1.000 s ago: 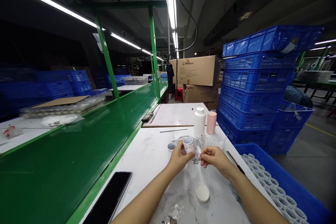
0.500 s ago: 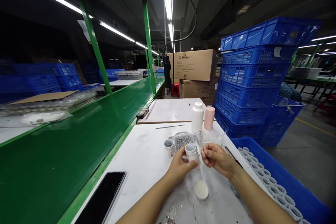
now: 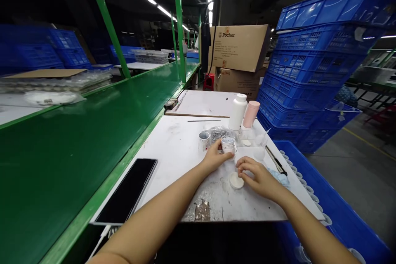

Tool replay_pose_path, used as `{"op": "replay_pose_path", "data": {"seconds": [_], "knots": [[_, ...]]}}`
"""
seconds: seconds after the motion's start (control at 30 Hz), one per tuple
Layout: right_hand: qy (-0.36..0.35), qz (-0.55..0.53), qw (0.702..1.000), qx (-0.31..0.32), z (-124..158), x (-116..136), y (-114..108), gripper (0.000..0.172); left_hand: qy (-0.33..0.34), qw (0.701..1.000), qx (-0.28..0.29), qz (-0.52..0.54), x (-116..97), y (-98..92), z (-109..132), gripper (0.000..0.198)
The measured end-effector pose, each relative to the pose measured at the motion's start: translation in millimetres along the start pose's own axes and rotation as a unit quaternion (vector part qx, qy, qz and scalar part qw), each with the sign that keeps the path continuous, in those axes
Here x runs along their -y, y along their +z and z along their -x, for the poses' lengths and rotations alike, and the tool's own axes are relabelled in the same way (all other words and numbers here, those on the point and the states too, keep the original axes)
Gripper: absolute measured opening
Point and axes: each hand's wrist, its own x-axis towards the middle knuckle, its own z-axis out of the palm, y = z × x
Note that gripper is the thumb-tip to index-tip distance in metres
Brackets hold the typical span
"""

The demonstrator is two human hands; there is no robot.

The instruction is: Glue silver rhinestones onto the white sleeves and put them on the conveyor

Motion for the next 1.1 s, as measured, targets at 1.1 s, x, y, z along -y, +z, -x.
{"op": "replay_pose_path", "data": {"seconds": [1.1], "knots": [[-0.028, 0.026, 0.997, -0.069, -10, 12, -19, 0.012, -0.032, 0.995, 0.003, 0.092, -6, -0.5, 3, 0.038]]}}
